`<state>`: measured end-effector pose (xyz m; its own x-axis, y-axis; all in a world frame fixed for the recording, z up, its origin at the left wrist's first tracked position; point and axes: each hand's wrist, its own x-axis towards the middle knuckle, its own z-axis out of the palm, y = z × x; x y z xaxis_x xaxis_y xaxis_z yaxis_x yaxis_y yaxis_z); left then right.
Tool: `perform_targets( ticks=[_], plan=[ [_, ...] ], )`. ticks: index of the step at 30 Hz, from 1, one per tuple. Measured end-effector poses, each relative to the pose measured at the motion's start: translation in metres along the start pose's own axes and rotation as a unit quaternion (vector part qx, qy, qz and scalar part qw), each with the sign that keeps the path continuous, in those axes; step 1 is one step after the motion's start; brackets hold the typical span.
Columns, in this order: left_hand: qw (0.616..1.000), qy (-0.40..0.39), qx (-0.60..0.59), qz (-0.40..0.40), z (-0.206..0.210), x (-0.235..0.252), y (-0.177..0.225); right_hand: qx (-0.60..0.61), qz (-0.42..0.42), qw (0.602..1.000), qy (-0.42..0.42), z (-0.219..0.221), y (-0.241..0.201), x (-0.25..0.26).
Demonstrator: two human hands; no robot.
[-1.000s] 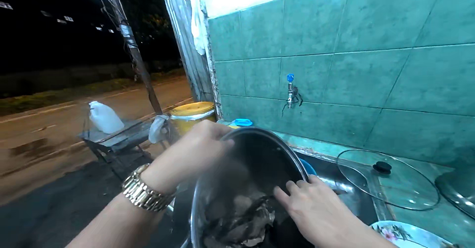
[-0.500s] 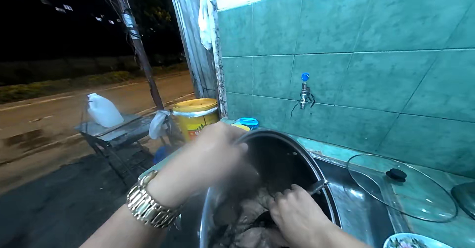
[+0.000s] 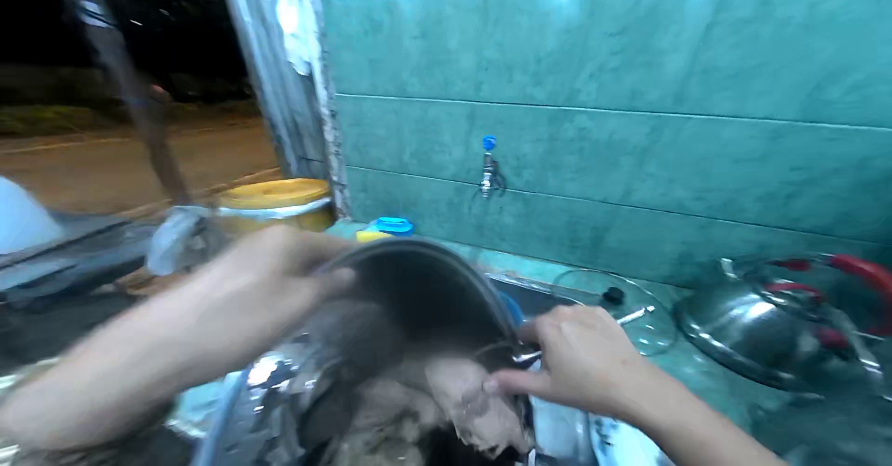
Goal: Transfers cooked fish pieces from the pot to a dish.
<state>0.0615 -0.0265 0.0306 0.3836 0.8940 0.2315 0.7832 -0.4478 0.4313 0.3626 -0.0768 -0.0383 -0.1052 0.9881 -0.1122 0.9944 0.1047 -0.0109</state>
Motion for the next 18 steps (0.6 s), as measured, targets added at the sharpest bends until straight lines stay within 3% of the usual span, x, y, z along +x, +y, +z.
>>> perform_targets(
  ticks=[4, 10, 18],
  plan=[
    [1.0, -0.001, 0.0, 0.03, -0.001, 0.004, -0.019, 0.003, 0.124, 0.992, 0.031, -0.011, 0.065, -0.04],
    [0.996, 0.034, -0.069, 0.033, 0.007, 0.012, -0.051, -0.055, 0.3, 0.943, -0.13, 0.024, 0.119, -0.074],
    [0.996, 0.056, -0.065, 0.034, 0.006, 0.005, -0.051, -0.099, 0.308, 0.916, -0.238, 0.091, 0.115, -0.072]
  ],
)
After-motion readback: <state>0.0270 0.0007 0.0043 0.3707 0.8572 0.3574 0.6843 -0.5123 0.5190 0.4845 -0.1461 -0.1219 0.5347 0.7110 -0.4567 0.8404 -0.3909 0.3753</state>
